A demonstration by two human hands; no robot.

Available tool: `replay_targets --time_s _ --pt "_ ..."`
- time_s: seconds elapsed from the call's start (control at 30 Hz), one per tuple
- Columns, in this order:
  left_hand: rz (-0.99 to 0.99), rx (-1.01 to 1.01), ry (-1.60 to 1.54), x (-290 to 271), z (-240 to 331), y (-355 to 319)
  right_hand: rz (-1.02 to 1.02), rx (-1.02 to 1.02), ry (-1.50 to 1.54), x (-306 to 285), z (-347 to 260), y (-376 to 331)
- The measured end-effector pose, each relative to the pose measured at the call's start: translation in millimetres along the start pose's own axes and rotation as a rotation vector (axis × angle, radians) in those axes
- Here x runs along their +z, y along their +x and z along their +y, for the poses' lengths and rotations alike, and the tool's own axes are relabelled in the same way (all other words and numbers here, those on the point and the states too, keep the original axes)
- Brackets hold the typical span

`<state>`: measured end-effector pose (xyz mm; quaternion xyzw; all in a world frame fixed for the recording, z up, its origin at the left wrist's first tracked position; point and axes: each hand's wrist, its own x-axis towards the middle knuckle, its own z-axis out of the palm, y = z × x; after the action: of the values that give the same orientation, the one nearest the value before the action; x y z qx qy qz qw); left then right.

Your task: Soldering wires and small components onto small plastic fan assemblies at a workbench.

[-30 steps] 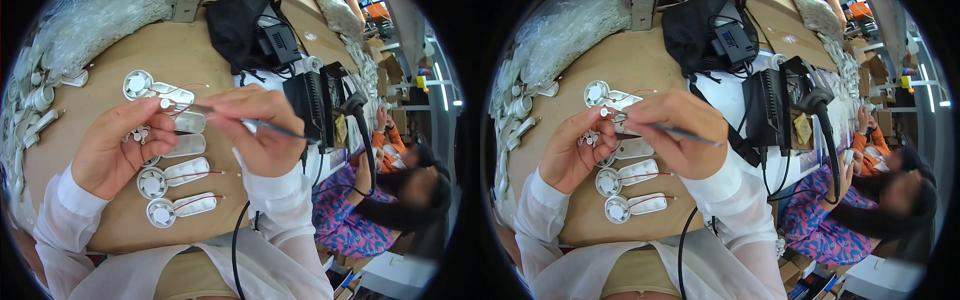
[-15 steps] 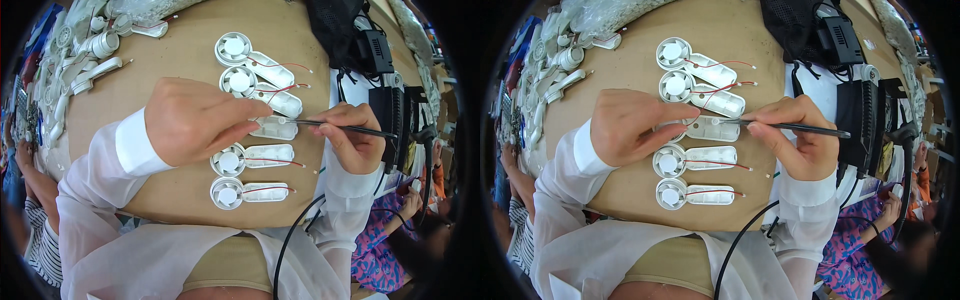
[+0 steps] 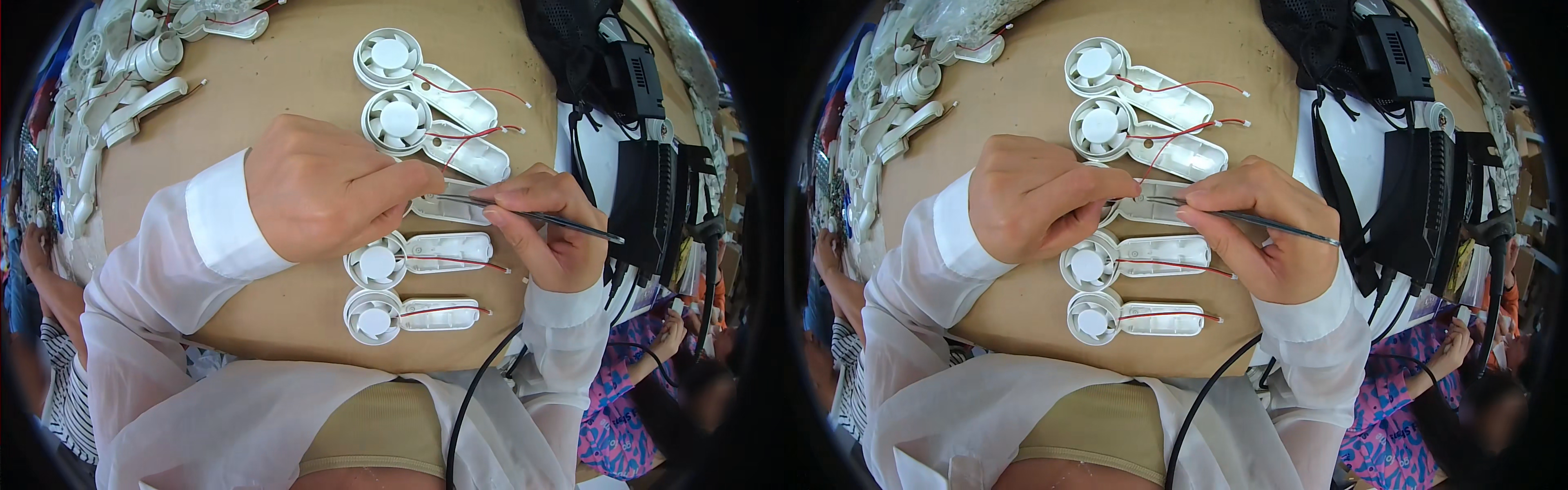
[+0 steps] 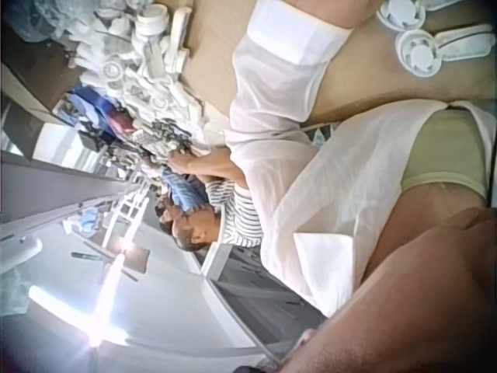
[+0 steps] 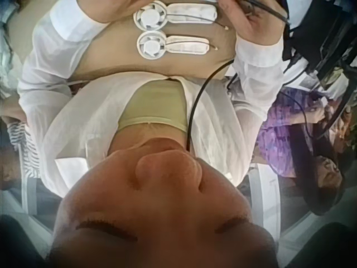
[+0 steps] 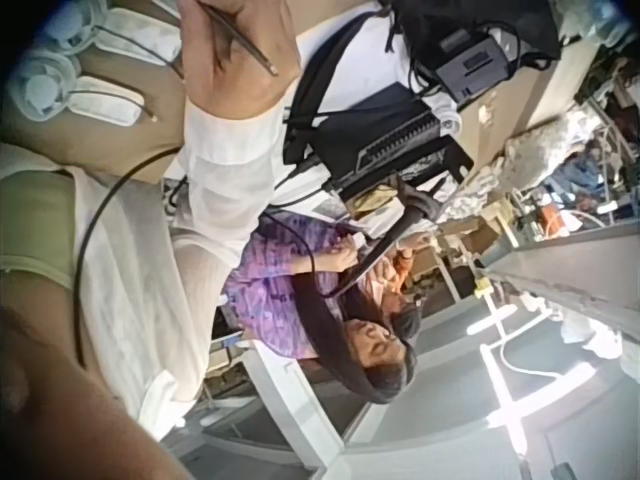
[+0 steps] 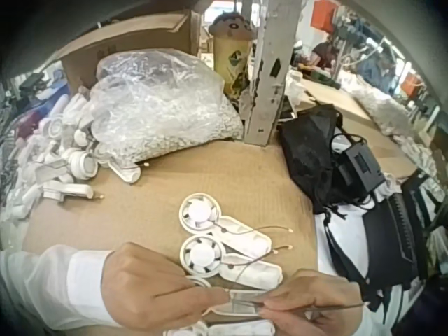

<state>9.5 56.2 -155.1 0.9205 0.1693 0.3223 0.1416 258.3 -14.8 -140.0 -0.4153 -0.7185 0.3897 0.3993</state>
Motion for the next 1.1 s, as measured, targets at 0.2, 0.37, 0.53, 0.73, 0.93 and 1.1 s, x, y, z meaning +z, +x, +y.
replay_targets --time_s 0.2,0.37,0.53,0.73,0.93,1.1 --pt "-0.006 -0.016 0.007 1.7 0.4 0.2 0.093 -0.031 0.026 3.9 -0.3 3.9" --pt "-0.017 -0.014 0.015 1.8 -0.8 -0.2 0.089 -0.032 0.004 5.3 2.0 4.0" --pt "-0.007 -0.008 0.000 2.4 0.0 -1.4 0.063 0.000 -0.006 6.2 0.4 2.8" --pt "-0.067 0.077 0.050 0.2 -2.0 0.3 0.136 -0.007 0.068 9.1 0.5 1.6" --pt "-0.083 0.186 0.194 -0.1 -0.8 -1.4 0.154 0.031 0.025 6.3 -1.2 0.2" --pt "-0.208 0.204 0.224 -6.2 1.9 1.1 0.135 0.038 -0.006 4.9 0.7 0.0"
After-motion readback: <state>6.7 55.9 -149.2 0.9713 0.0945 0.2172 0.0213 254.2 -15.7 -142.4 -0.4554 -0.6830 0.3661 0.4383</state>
